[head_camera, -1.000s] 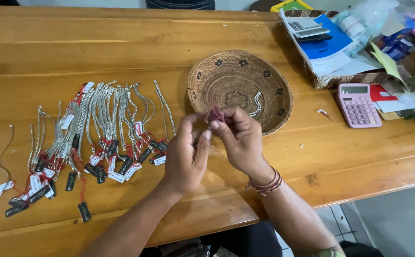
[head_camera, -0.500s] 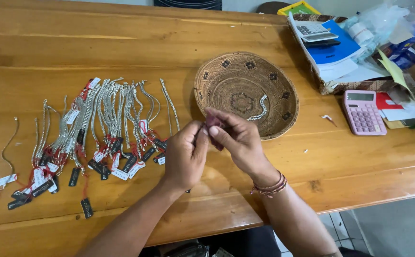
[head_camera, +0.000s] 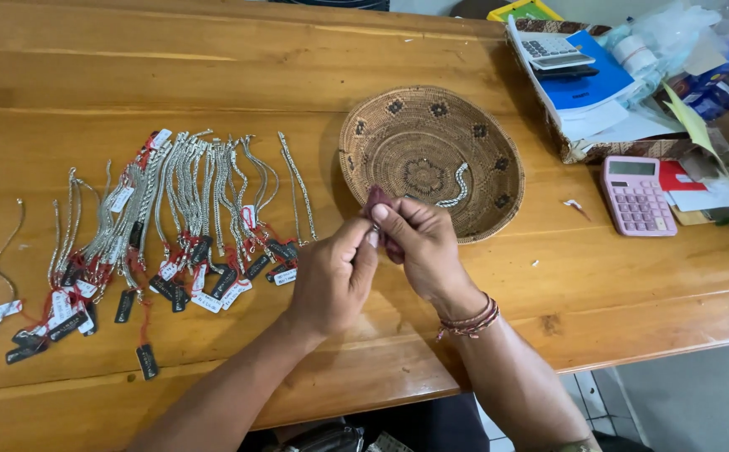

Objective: Cleaning and polishing silver chains using a small polishing cloth at a workshop table.

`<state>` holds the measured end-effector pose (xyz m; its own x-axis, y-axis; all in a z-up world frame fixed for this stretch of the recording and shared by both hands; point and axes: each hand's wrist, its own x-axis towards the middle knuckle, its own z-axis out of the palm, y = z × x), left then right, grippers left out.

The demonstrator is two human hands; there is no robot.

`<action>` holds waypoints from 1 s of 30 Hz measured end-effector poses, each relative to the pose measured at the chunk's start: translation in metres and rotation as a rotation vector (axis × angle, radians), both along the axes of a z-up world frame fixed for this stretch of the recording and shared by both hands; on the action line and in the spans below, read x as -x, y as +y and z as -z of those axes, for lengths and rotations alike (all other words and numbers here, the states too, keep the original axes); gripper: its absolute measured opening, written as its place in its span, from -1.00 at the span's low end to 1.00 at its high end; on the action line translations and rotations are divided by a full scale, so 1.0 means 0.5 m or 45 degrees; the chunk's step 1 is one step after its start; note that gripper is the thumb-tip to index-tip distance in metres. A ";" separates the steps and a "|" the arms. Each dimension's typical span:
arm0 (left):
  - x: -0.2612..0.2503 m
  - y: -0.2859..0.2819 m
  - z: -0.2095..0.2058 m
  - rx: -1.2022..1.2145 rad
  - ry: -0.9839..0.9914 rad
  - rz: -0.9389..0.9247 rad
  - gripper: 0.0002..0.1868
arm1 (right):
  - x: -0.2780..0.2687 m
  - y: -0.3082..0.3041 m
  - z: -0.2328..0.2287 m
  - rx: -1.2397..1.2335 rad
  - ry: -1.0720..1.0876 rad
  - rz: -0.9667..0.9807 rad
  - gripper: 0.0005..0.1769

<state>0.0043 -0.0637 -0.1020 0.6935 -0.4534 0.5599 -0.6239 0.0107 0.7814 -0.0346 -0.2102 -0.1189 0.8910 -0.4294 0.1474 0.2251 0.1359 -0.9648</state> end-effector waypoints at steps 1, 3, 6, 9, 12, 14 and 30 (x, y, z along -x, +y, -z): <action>0.000 -0.002 -0.003 0.000 0.000 -0.005 -0.78 | -0.005 0.003 -0.004 0.000 0.000 -0.005 -0.79; 0.004 -0.008 -0.007 0.080 0.031 0.072 -0.75 | -0.006 0.005 -0.010 -0.170 -0.022 0.003 -0.79; -0.011 -0.004 0.022 0.104 0.066 0.005 -0.72 | 0.013 0.015 -0.049 -0.214 -0.161 -0.065 -0.78; 0.002 0.002 -0.038 0.080 -0.024 -0.007 -0.79 | 0.005 0.017 -0.040 0.090 -0.082 -0.176 -0.85; -0.011 0.000 0.005 -0.030 -0.089 0.013 -0.80 | -0.009 -0.005 0.001 0.027 -0.041 -0.041 -0.77; -0.003 -0.001 0.005 -0.019 -0.074 0.014 -0.79 | -0.008 -0.015 0.012 -0.023 -0.037 -0.031 -0.76; 0.006 0.014 -0.039 0.011 -0.051 -0.020 -0.79 | 0.018 0.017 -0.057 -0.146 -0.113 -0.218 -0.83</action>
